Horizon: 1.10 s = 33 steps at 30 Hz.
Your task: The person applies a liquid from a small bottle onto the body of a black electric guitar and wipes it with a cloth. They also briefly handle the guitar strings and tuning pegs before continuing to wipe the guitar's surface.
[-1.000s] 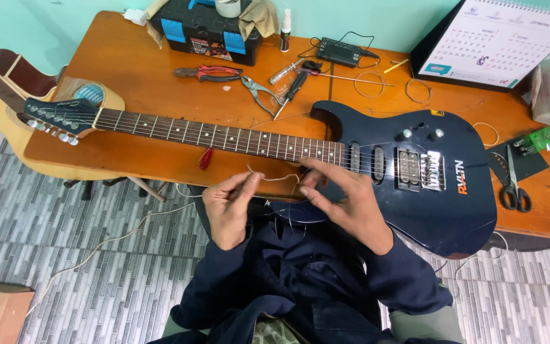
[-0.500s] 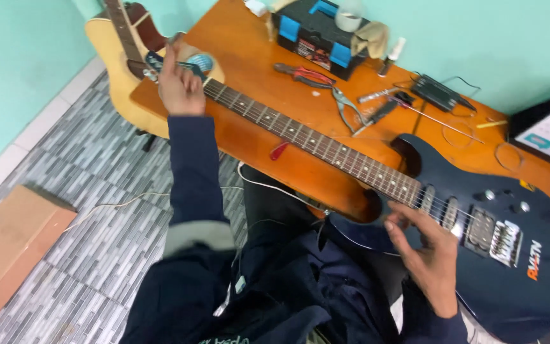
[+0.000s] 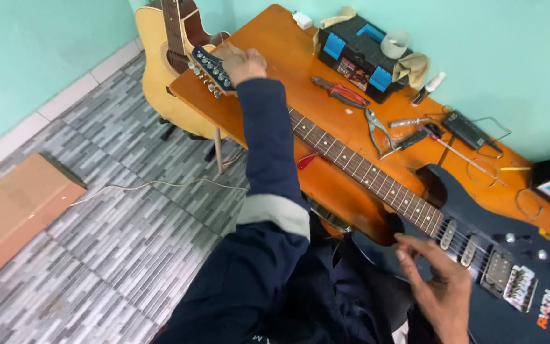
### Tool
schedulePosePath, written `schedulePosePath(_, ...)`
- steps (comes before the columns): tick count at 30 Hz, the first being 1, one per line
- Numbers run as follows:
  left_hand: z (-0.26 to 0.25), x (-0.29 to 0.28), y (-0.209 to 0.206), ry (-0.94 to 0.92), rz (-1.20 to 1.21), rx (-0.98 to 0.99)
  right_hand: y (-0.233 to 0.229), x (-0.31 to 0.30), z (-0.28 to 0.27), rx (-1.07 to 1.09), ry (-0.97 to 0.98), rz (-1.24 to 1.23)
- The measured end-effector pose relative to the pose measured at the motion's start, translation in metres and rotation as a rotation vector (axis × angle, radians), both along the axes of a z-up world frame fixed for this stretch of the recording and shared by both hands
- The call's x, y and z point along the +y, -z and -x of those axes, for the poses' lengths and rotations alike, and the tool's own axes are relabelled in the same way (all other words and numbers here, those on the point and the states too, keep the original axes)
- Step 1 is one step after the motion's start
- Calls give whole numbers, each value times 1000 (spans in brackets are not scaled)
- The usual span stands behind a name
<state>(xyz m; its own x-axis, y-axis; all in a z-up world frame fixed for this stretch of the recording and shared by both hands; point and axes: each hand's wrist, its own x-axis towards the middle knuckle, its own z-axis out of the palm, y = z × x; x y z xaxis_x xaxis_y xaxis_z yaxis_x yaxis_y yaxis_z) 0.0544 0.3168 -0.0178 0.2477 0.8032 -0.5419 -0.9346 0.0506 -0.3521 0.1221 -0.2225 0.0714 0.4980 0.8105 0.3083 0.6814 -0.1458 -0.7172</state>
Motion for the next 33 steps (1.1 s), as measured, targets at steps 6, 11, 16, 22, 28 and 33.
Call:
schedulePosePath(6, 16, -76, -65, -194, -75, 538, -101, 188, 28, -382, -257, -115)
schedulePosePath(11, 27, -84, -77, -36, -141, 556, -26, 442, 16, -215, -632, 58)
schedulePosePath(16, 8, -28, -22, -1, -11, 490, 5, 536, 23, -273, -852, -167)
schedulePosePath(22, -14, 56, 39, 269, 65, -19, 18, 594, 46, -179, -815, 193)
schedulePosePath(28, -26, 80, 94, 250, 4, -46, 35, 617, 62, -222, -721, 372)
schedulePosePath(33, -9, 86, 68, 298, 150, -154, 48, 637, 59, -244, -766, 362)
